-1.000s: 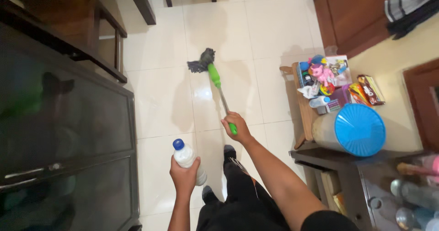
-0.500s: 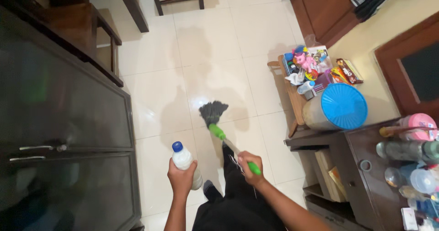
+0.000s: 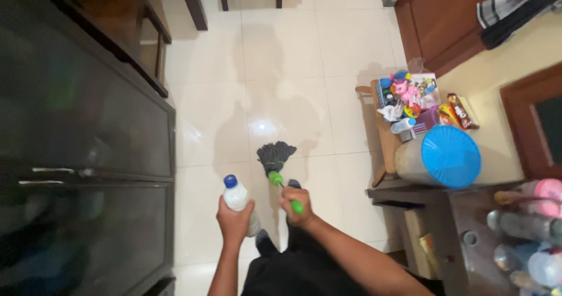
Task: The person mops a tiled floor using a mop while holding a bottle of cleaning solution by hand. They push and pull the mop across the floor, cleaning around wooden chairs, under a dining table, and near a dark glass cabinet.
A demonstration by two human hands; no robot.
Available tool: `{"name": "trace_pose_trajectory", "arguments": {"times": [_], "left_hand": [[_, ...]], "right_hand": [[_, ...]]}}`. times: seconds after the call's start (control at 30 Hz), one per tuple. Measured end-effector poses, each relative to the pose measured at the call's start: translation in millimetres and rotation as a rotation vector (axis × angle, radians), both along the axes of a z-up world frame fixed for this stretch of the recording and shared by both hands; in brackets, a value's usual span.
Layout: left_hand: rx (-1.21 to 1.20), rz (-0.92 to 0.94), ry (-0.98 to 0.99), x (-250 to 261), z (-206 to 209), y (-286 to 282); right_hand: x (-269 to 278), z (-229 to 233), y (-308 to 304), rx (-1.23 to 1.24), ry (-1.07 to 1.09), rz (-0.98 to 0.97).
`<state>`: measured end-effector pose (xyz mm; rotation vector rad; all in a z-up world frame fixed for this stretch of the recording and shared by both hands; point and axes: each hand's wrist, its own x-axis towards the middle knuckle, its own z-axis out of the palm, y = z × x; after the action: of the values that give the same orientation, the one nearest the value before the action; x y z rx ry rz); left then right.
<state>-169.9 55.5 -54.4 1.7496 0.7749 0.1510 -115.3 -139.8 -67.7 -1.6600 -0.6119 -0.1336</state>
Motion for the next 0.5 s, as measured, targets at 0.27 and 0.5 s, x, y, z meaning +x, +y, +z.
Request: {"name": "trace_pose_trajectory", "arguments": {"times": [0.27,0.5], "left_hand": [[0.065,0.090,0.041,42,-4,3],[0.051,0.214,-0.019,96,8,0]], "right_hand": [[134,-26,-7,-0.122,-0.013,-0.193],[219,35,-8,0.391,0.381,-0.075]]}}
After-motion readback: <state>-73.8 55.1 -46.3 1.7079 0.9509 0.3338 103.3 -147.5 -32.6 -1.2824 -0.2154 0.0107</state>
